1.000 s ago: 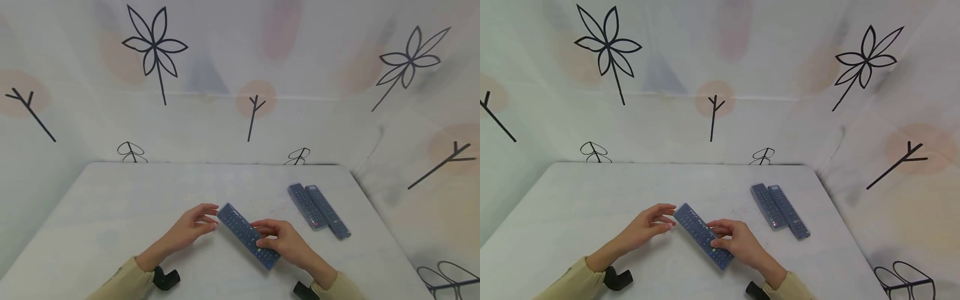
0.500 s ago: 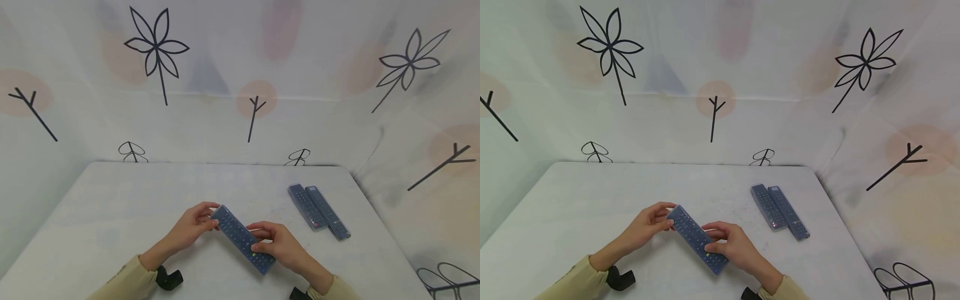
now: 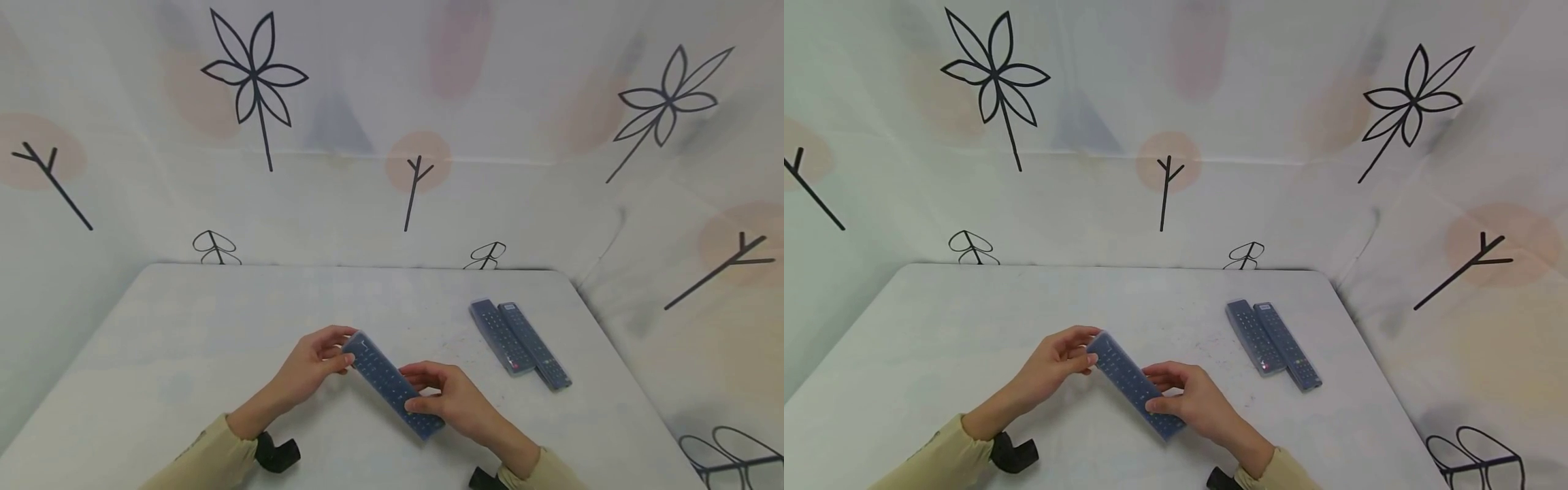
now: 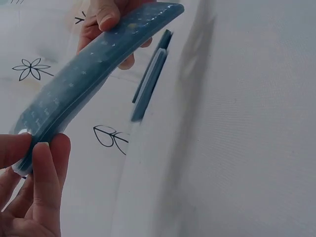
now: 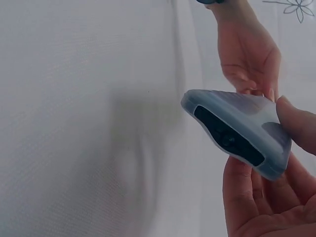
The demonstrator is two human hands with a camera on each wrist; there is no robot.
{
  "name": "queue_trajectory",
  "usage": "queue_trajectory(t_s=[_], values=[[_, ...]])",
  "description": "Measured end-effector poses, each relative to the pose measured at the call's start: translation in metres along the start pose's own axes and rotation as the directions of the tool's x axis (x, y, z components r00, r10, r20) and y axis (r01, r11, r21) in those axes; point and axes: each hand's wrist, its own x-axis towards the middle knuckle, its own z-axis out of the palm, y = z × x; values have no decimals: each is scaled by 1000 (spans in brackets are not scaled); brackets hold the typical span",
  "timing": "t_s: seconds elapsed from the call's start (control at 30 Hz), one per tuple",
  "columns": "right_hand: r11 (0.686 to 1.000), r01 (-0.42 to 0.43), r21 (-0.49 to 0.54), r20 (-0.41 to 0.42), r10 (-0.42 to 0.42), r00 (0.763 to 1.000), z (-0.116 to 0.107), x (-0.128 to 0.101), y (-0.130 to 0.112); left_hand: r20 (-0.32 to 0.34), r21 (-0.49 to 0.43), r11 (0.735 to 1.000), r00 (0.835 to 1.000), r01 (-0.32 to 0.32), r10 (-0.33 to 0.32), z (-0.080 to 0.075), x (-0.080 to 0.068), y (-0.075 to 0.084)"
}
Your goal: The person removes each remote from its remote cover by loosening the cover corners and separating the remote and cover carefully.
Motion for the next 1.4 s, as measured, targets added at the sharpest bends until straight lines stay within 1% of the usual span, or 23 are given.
queue_trajectory(t_s=[0.23, 0.3, 0.4, 0.47, 0.53, 0.63, 0.7, 0.77, 0.9, 0.97, 1.0, 1.07, 1.17, 1.23, 1.33, 1.4], values=[[1000, 11, 3, 22, -11, 1000, 0, 2, -1, -37, -2, 999, 998, -48, 48, -1, -1, 1], [1000, 4, 0, 27, -4, 1000, 0, 2, -2, -53, 10, 997, 995, -79, 80, -2, -2, 2], [999, -36, 13, 45, 35, 998, -1, 2, -4, -78, 25, 992, 989, -125, 127, -3, -4, 4], [998, -63, 29, 73, 61, 995, -2, 2, -5, -89, 34, 988, 984, -152, 155, -4, -5, 5], [996, -79, 52, 113, 73, 991, -3, 1, -6, -93, 35, 986, 981, -166, 168, -5, -6, 6], [993, -74, 93, 179, 57, 982, -3, -1, -6, -90, 34, 981, 978, -189, 191, -5, -7, 7], [991, -60, 116, 204, 36, 978, -3, -1, -6, -85, 24, 979, 975, -204, 205, -5, -7, 6], [992, -42, 121, 206, 16, 978, -3, -2, -7, -75, 9, 974, 972, -225, 225, -5, -7, 6], [996, -4, 92, 163, -11, 987, -2, -1, -7, -37, -27, 956, 956, -292, 290, -4, -4, 4], [997, -1, 79, 141, -10, 990, -2, -1, -7, -24, -36, 949, 949, -314, 313, -4, -3, 4], [997, -2, 76, 132, -8, 991, -1, -1, -7, -24, -38, 949, 949, -314, 314, -4, -2, 4], [997, -5, 76, 115, -4, 993, -1, -1, -7, -33, -26, 957, 957, -288, 287, -4, -3, 6], [998, -9, 59, 80, 4, 997, -1, -2, -7, -52, -3, 975, 974, -221, 220, -4, -4, 8], [999, -9, 47, 55, 7, 998, 0, -2, -8, -57, 6, 984, 982, -179, 179, -4, -4, 10], [1000, -17, 20, 19, 17, 1000, 0, -2, -8, -47, 12, 988, 987, -152, 152, -4, -5, 11], [1000, -17, 9, 1, 17, 1000, 1, -1, -8, -37, 3, 989, 988, -147, 147, -5, -6, 12]])
